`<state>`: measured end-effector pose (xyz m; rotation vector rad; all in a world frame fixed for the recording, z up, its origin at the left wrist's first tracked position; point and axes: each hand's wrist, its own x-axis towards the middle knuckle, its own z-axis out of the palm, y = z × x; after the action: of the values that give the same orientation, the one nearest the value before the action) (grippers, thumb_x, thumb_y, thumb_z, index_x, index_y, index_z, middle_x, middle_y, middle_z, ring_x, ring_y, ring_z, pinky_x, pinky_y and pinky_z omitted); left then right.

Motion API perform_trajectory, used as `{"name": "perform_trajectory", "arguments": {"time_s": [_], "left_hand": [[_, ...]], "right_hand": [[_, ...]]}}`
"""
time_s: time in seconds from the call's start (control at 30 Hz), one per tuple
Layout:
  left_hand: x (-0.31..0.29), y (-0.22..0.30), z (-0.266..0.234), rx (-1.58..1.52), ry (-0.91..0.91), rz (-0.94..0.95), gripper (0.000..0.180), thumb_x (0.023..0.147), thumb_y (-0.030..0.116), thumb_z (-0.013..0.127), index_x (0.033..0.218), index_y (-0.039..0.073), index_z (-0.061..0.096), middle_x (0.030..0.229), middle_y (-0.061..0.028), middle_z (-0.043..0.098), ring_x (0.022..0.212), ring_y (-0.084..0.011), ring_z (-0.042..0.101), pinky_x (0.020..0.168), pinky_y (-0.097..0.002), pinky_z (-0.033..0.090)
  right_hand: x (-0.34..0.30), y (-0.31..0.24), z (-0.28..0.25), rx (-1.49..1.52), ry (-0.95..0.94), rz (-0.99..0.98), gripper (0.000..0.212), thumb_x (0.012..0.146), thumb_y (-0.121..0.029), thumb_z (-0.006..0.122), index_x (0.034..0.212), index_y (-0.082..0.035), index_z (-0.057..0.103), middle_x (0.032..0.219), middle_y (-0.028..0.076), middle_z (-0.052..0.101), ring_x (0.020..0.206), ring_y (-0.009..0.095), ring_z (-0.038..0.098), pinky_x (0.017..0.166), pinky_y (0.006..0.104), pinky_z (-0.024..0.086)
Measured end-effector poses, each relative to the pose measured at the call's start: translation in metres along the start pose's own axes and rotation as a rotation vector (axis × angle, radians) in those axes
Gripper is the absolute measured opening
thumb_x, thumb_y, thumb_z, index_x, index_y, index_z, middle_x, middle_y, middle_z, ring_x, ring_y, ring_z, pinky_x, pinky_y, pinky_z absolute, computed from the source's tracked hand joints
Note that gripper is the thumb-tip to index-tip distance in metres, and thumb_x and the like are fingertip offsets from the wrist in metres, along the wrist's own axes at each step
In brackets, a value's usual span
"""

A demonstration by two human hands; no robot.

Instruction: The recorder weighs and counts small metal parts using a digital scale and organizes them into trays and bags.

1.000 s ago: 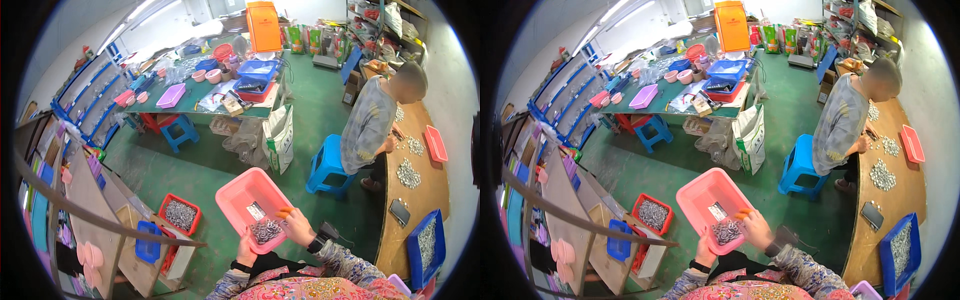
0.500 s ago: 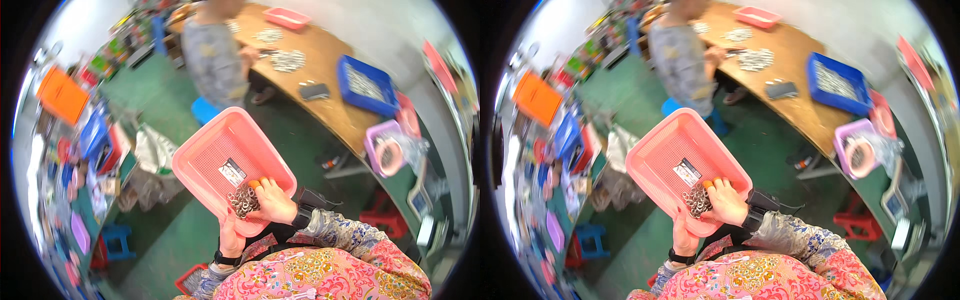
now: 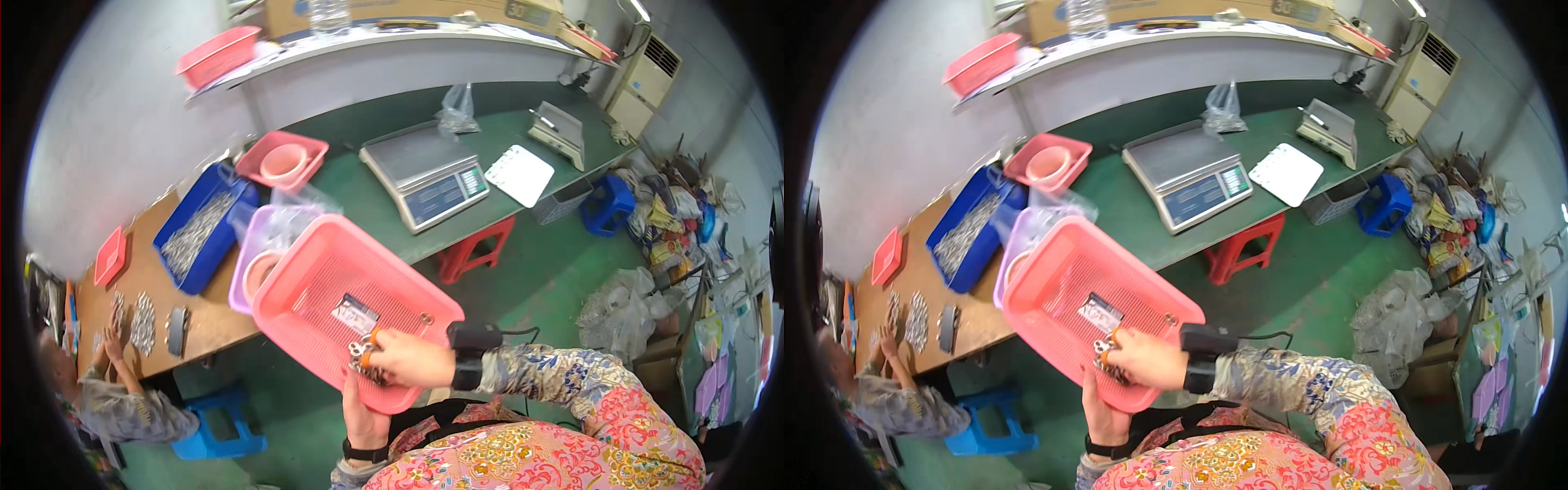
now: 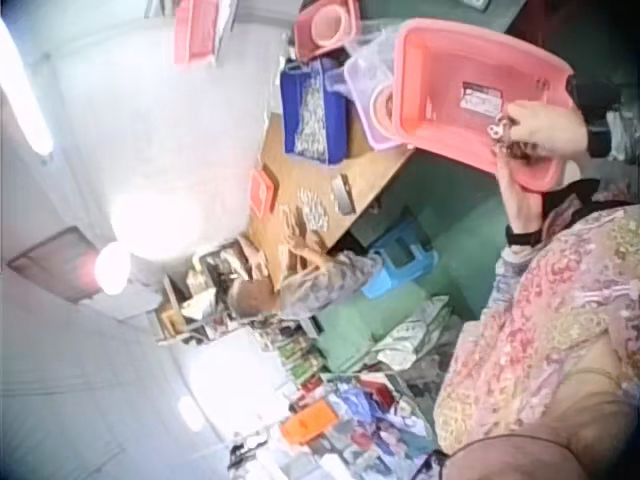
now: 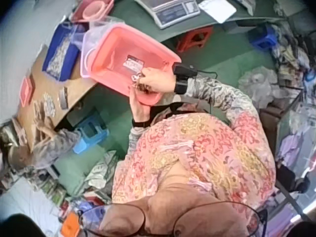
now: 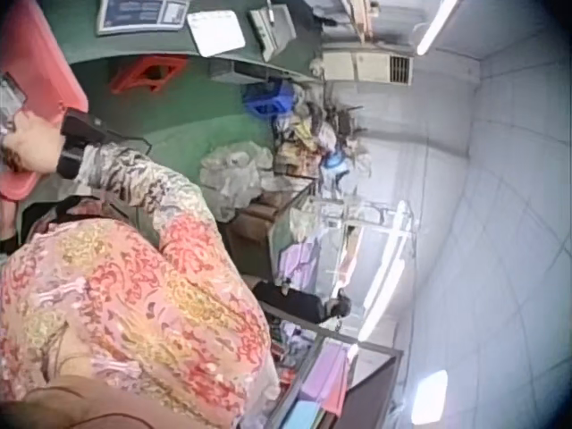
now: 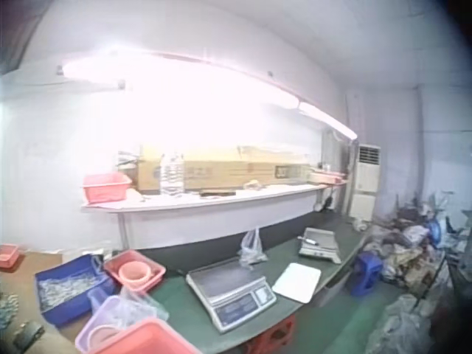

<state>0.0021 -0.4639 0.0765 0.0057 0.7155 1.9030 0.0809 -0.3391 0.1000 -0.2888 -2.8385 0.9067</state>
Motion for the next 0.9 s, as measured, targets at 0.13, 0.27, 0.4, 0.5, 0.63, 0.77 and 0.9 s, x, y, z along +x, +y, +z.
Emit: {"name": "perform_trajectory", "arguments": {"time_s": [0.13, 0.27, 0.4, 0.5, 0.63, 0.77, 0.9], "left_hand": [[0.07, -0.035, 0.069, 0.012, -0.08, -0.039, 0.044, 0.094, 0.027, 0.044, 0.13, 0.002, 0.035, 0.126, -0.0119, 0.047, 0.113, -0.0238, 0.047, 0.097, -0.0396, 0.039], [0.141, -0.045, 0.116, 0.062, -0.103, -0.051, 0.051, 0.094, 0.033, 0.044, 0.134, 0.005, 0.029, 0.132, -0.0122, 0.041, 0.119, -0.0257, 0.044, 0.1, -0.0414, 0.037], [0.217, -0.059, 0.133, 0.044, -0.111, -0.042, 0.052, 0.094, 0.033, 0.045, 0.134, 0.004, 0.03, 0.132, -0.0118, 0.042, 0.118, -0.0247, 0.044, 0.099, -0.0408, 0.038], [0.273, -0.063, 0.152, 0.002, -0.087, -0.022, 0.049, 0.094, 0.032, 0.043, 0.133, 0.003, 0.031, 0.131, -0.0117, 0.043, 0.118, -0.0246, 0.044, 0.099, -0.0401, 0.038], [0.329, -0.061, 0.171, 0.042, -0.095, -0.017, 0.046, 0.095, 0.028, 0.042, 0.133, 0.004, 0.031, 0.132, -0.0116, 0.042, 0.118, -0.0243, 0.045, 0.1, -0.0396, 0.037], [0.384, -0.064, 0.191, 0.037, -0.12, 0.043, 0.046, 0.094, 0.021, 0.046, 0.134, 0.004, 0.03, 0.129, -0.0091, 0.044, 0.117, -0.0195, 0.045, 0.098, -0.0355, 0.039], [0.427, -0.072, 0.193, 0.211, -0.032, 0.303, 0.054, 0.092, 0.014, 0.049, 0.138, 0.008, 0.021, 0.131, -0.0093, 0.039, 0.115, -0.0197, 0.045, 0.097, -0.0348, 0.039]], "right_hand": [[-0.008, 0.079, -0.075, 0.081, 0.228, 0.019, 0.019, 0.076, -0.009, 0.061, 0.094, -0.006, 0.058, 0.09, 0.012, 0.053, 0.087, 0.031, 0.054, 0.076, 0.039, 0.045], [0.033, 0.156, -0.124, 0.213, 0.148, 0.113, 0.017, 0.083, -0.014, 0.054, 0.098, -0.004, 0.056, 0.09, 0.016, 0.055, 0.09, 0.033, 0.055, 0.078, 0.0388, 0.044], [0.074, 0.224, -0.169, 0.309, 0.015, 0.159, 0.017, 0.085, -0.014, 0.052, 0.098, -0.004, 0.055, 0.09, 0.017, 0.057, 0.09, 0.033, 0.055, 0.078, 0.0391, 0.043], [0.091, 0.256, -0.204, 0.091, 0.048, 0.188, 0.017, 0.083, -0.01, 0.054, 0.098, -0.006, 0.058, 0.095, 0.015, 0.056, 0.091, 0.031, 0.055, 0.078, 0.0385, 0.044], [0.108, 0.299, -0.239, 0.092, 0.083, 0.018, 0.024, 0.077, -0.001, 0.054, 0.098, -0.008, 0.063, 0.092, 0.013, 0.056, 0.09, 0.03, 0.055, 0.079, 0.038, 0.045], [0.128, 0.351, -0.263, 0.072, 0.086, 0.035, 0.026, 0.076, 0.001, 0.052, 0.098, -0.008, 0.063, 0.099, 0.011, 0.058, 0.096, 0.029, 0.054, 0.084, 0.0363, 0.044], [0.148, 0.386, -0.278, 0.03, 0.184, -0.055, 0.03, 0.078, 0.0, 0.052, 0.105, -0.008, 0.062, 0.11, 0.01, 0.056, 0.1, 0.029, 0.053, 0.088, 0.0349, 0.042]]}}
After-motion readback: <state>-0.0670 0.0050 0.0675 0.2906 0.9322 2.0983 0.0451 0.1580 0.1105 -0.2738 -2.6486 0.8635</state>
